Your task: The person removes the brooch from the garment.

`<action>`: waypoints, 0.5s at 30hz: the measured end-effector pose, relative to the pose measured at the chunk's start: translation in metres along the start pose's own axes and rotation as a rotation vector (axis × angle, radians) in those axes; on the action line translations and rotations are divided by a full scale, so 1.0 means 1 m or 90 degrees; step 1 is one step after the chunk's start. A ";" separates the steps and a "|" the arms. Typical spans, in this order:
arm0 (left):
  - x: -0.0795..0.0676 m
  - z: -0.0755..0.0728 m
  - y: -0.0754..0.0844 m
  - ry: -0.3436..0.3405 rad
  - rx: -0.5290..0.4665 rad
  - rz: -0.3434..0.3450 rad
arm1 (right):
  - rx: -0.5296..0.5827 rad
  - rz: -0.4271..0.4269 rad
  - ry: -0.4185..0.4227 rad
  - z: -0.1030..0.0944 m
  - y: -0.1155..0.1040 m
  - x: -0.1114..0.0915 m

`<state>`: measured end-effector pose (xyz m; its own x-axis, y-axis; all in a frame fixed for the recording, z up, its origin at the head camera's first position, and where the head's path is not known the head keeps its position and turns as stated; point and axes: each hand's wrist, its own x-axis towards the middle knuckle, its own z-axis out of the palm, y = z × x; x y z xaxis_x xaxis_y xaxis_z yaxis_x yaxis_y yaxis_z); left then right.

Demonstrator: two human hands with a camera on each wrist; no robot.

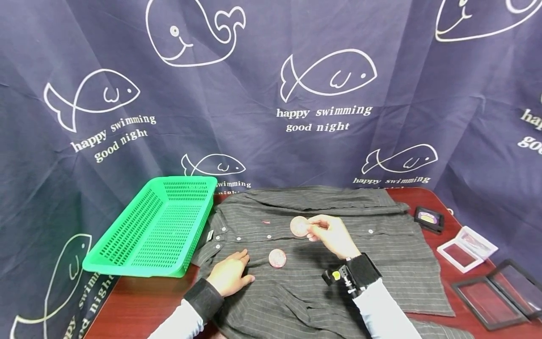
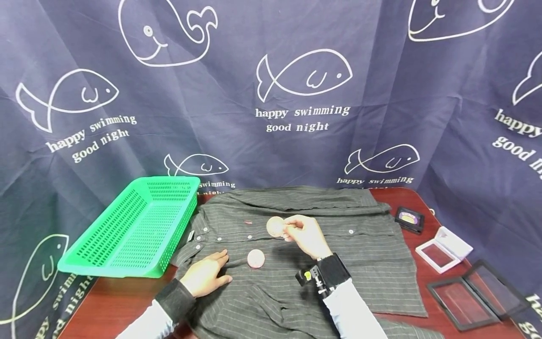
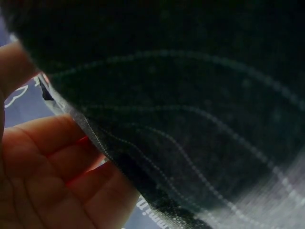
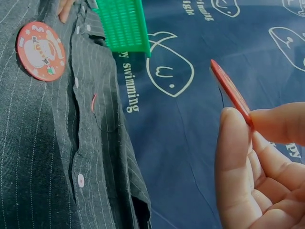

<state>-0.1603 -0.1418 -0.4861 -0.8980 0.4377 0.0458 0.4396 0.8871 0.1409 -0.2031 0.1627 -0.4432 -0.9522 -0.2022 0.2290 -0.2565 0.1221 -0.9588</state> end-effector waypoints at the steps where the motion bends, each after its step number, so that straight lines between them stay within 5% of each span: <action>1: 0.000 0.000 0.000 0.001 0.001 0.000 | 0.001 0.000 0.003 0.000 0.000 -0.001; 15: -0.001 0.000 0.000 -0.001 -0.015 -0.005 | 0.024 -0.010 0.016 -0.003 0.001 -0.007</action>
<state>-0.1593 -0.1424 -0.4859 -0.9017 0.4302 0.0433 0.4312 0.8872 0.1639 -0.1974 0.1666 -0.4448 -0.9523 -0.1791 0.2471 -0.2648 0.0825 -0.9608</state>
